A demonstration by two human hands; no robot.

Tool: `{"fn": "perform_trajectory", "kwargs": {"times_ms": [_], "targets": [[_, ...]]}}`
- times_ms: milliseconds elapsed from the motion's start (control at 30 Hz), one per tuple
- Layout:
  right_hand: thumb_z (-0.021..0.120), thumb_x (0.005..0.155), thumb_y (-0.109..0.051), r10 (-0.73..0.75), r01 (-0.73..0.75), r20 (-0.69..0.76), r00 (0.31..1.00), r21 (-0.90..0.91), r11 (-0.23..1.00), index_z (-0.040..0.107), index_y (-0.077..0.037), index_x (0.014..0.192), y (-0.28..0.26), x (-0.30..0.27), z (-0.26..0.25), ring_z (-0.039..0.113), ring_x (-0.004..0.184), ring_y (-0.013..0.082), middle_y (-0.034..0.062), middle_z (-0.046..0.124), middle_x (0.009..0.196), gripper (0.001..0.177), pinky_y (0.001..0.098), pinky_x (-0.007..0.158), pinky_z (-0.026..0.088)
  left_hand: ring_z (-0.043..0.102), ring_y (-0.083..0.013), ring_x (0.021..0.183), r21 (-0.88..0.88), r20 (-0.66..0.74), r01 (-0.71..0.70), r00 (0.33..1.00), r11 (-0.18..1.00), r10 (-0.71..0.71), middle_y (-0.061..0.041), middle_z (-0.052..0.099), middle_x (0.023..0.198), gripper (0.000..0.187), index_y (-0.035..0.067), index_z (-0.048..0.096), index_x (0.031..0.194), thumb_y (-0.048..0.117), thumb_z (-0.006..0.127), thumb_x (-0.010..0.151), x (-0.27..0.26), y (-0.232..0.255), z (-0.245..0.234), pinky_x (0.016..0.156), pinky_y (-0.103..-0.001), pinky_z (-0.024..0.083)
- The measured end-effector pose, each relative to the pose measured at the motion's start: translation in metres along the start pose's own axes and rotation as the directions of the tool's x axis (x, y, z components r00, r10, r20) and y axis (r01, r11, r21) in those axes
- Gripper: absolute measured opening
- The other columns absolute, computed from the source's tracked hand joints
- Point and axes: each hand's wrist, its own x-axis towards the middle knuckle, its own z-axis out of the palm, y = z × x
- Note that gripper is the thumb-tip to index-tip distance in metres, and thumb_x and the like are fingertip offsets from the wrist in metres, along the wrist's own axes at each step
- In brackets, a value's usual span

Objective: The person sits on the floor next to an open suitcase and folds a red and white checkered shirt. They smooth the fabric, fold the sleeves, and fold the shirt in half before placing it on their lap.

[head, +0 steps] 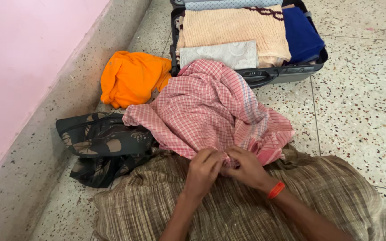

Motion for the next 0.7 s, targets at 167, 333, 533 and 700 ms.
{"fn": "perform_trajectory", "kwargs": {"times_ms": [167, 333, 533, 700], "targets": [[0.059, 0.097, -0.012, 0.361, -0.362, 0.025, 0.932, 0.060, 0.930, 0.067, -0.008, 0.125, 0.005, 0.006, -0.009, 0.078, 0.073, 0.0219, 0.0096, 0.077, 0.092, 0.029, 0.0333, 0.068, 0.061, 0.068, -0.0261, 0.087, 0.275, -0.007, -0.105, 0.994, 0.956, 0.111, -0.014, 0.068, 0.096, 0.017, 0.000, 0.074, 0.107, -0.002, 0.073, 0.090, 0.001, -0.007, -0.001, 0.073, -0.038, 0.057], [0.058, 0.098, -0.006, 0.131, -0.153, -0.210, 0.969, -0.091, 0.984, 0.067, -0.006, 0.124, -0.005, 0.004, -0.027, 0.074, 0.066, 0.0174, 0.0113, 0.075, 0.097, 0.028, 0.0319, 0.060, 0.059, 0.066, -0.0260, 0.091, 0.576, -0.149, -0.003, 0.983, 0.818, 0.108, -0.013, 0.070, 0.100, 0.024, 0.002, 0.074, 0.112, -0.005, 0.065, 0.090, -0.006, -0.043, -0.011, 0.080, -0.040, 0.054], [0.057, 0.102, -0.013, 0.258, -0.299, -0.260, 0.930, -0.133, 0.945, 0.068, -0.014, 0.127, 0.017, 0.000, -0.057, 0.073, 0.061, 0.0147, 0.0099, 0.076, 0.086, 0.027, 0.0307, 0.055, 0.059, 0.063, -0.0258, 0.094, 0.700, -0.351, 0.280, 0.936, 0.657, -0.025, -0.009, 0.071, 0.104, 0.022, 0.009, 0.076, 0.109, -0.002, 0.071, 0.091, -0.010, -0.074, -0.043, 0.075, -0.043, 0.046], [0.060, 0.103, -0.010, 0.261, -0.376, -0.466, 0.846, -0.173, 0.910, 0.072, -0.008, 0.118, 0.035, -0.001, -0.084, 0.066, 0.064, 0.0210, 0.0100, 0.074, 0.088, 0.019, 0.0347, 0.057, 0.054, 0.062, -0.0334, 0.104, 0.610, -0.515, 0.477, 0.846, 0.633, -0.141, -0.014, 0.066, 0.116, 0.038, 0.003, 0.073, 0.112, -0.013, 0.068, 0.077, -0.011, -0.070, -0.085, 0.091, -0.044, 0.050]]}}
